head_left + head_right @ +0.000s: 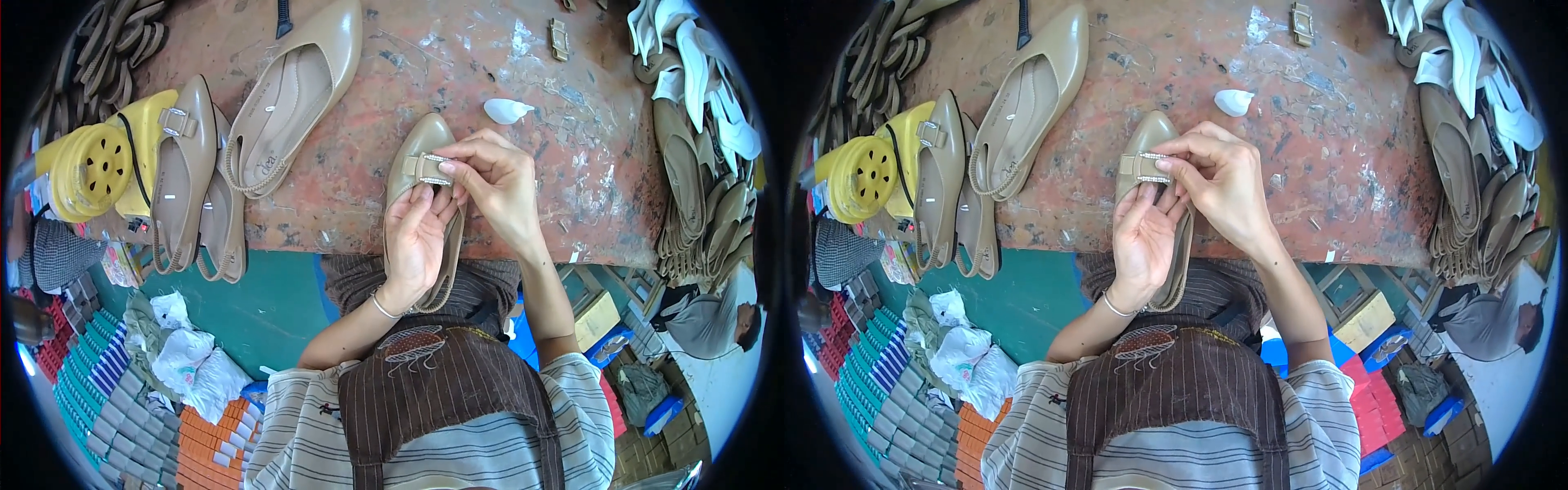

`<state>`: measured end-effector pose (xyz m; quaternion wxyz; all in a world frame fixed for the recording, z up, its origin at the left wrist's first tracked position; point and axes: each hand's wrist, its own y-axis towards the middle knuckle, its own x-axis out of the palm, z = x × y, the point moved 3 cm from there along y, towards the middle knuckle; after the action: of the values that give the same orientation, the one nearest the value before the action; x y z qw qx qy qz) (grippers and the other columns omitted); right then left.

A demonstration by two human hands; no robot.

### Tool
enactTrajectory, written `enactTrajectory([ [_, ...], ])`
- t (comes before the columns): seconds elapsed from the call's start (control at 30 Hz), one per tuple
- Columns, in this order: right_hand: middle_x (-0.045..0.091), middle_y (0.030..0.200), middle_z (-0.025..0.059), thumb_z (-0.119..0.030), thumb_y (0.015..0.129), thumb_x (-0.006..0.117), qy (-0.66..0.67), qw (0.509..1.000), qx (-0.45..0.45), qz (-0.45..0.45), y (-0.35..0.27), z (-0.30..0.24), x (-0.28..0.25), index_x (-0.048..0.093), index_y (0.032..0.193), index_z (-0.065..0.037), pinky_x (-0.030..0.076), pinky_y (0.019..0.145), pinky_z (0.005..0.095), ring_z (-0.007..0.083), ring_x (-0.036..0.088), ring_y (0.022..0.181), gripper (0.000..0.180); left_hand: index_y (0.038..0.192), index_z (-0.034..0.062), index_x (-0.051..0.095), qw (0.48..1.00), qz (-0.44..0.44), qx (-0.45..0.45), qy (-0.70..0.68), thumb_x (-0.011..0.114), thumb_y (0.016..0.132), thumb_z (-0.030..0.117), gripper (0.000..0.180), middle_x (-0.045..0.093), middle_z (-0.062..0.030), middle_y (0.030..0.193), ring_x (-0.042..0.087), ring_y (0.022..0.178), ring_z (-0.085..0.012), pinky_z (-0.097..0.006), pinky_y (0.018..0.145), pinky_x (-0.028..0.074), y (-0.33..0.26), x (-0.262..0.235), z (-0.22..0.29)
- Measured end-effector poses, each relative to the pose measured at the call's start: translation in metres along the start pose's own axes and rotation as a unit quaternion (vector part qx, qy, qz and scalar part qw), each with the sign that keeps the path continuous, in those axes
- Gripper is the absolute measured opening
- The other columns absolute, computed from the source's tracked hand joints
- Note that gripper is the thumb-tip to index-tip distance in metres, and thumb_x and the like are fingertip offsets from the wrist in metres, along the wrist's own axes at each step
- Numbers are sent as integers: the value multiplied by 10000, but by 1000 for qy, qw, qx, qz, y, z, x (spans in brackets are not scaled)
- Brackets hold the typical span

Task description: Applying glue and attaching decorative buckles to beige flat shoes at a workshop bench.

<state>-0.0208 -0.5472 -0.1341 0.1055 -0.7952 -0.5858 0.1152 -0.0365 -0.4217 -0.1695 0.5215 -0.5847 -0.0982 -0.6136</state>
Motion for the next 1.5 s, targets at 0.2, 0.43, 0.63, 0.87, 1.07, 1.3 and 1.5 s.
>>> enactTrajectory([
  [0.2, 636, 776, 75, 33, 781, 688, -96, 995, -34, 10, 5, -2, 5, 727, 910, 2, 468, 507, 246, 105, 601, 558, 138, 1111, -47, 529, 999, 34, -8, -6, 479, 969, 88, 202, 582, -129, 1165, 574, 1132, -254, -414, 1049, 424, 0, 2, 2],
  [0.43, 644, 775, 72, 21, 769, 707, -118, 992, -45, 21, 6, 0, 3, 738, 902, -13, 471, 512, 243, 106, 609, 578, 141, 1114, -44, 540, 1000, 26, -11, -4, 484, 970, 108, 216, 557, -191, 1224, 518, 1220, -307, -446, 1062, 407, 0, -4, -2],
  [0.63, 596, 800, 33, 31, 821, 685, -126, 992, -17, 14, 3, -3, 6, 656, 938, 45, 414, 467, 163, 19, 538, 563, 121, 1141, -23, 547, 998, 62, -19, -5, 492, 978, 133, 232, 570, -170, 1207, 550, 1179, -277, -420, 1038, 437, 2, 7, 0],
  [0.87, 592, 799, 38, 3, 803, 689, -145, 983, 1, 117, -8, 0, 7, 588, 913, 6, 428, 485, 203, 45, 541, 537, 149, 1109, -5, 583, 991, 117, -12, 57, 558, 963, 159, 221, 635, -102, 1092, 624, 1014, -172, -313, 913, 515, 8, 9, 1],
  [1.07, 534, 668, -45, -91, 947, 578, 112, 969, -57, 213, -39, 26, -18, 597, 958, -34, 314, 454, 170, 9, 430, 519, 62, 1011, -4, 619, 992, 111, -35, 40, 578, 954, 160, 179, 662, -96, 1025, 642, 959, -166, -309, 867, 540, -8, 18, 22],
  [1.3, 510, 660, -35, -99, 957, 568, 20, 956, -78, 283, -53, 60, -43, 604, 935, -21, 312, 471, 178, 15, 428, 534, 89, 1161, 21, 571, 984, -94, -140, -53, 523, 946, 104, 235, 631, -91, 1149, 597, 1099, -223, -382, 969, 477, -59, 37, 72],
  [1.5, 509, 672, -34, -99, 964, 564, -100, 950, -120, 270, -52, 64, -42, 603, 957, 0, 308, 487, 176, 10, 418, 559, 107, 1062, -40, 566, 971, -86, 210, 73, 464, 874, -41, 215, 633, -91, 981, 608, 910, -209, -421, 944, 452, -80, 88, 231],
])
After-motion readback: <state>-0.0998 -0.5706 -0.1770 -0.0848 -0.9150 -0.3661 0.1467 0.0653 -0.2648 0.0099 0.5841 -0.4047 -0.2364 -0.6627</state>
